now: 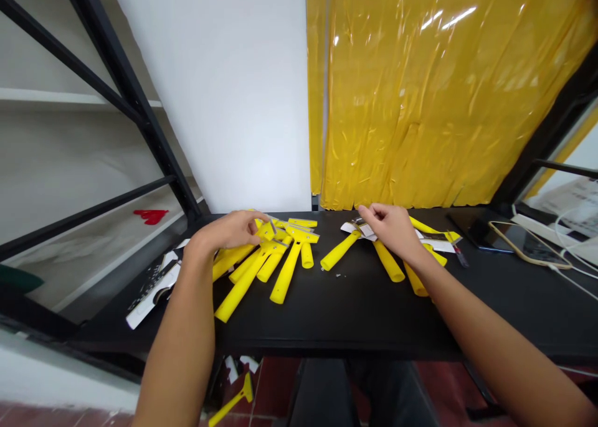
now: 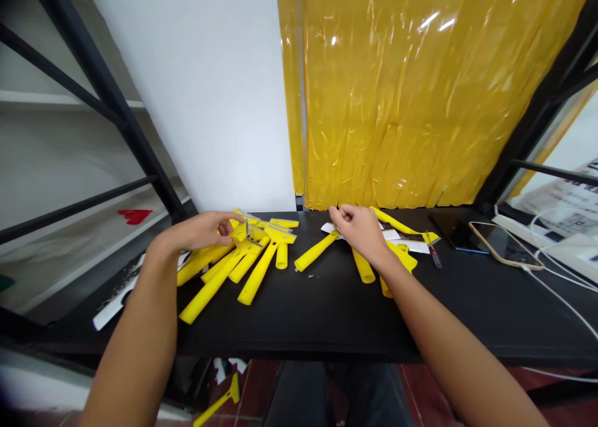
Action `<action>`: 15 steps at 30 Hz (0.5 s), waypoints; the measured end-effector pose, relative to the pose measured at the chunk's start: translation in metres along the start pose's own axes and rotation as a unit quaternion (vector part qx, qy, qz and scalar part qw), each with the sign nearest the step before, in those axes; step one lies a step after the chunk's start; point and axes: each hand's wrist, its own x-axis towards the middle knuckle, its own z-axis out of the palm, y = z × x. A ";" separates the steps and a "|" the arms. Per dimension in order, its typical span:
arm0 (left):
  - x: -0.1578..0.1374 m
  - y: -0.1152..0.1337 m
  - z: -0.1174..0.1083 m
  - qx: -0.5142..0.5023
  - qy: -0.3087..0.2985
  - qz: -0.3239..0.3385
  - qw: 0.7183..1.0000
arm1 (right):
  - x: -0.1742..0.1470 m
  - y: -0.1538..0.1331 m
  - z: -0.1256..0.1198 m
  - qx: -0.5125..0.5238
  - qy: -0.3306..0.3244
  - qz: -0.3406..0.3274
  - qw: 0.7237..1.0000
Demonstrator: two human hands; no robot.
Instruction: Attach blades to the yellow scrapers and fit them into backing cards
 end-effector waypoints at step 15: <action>-0.002 0.163 0.055 -0.409 0.297 0.235 0.830 | -0.028 -0.030 0.025 0.289 -0.178 -0.049 0.939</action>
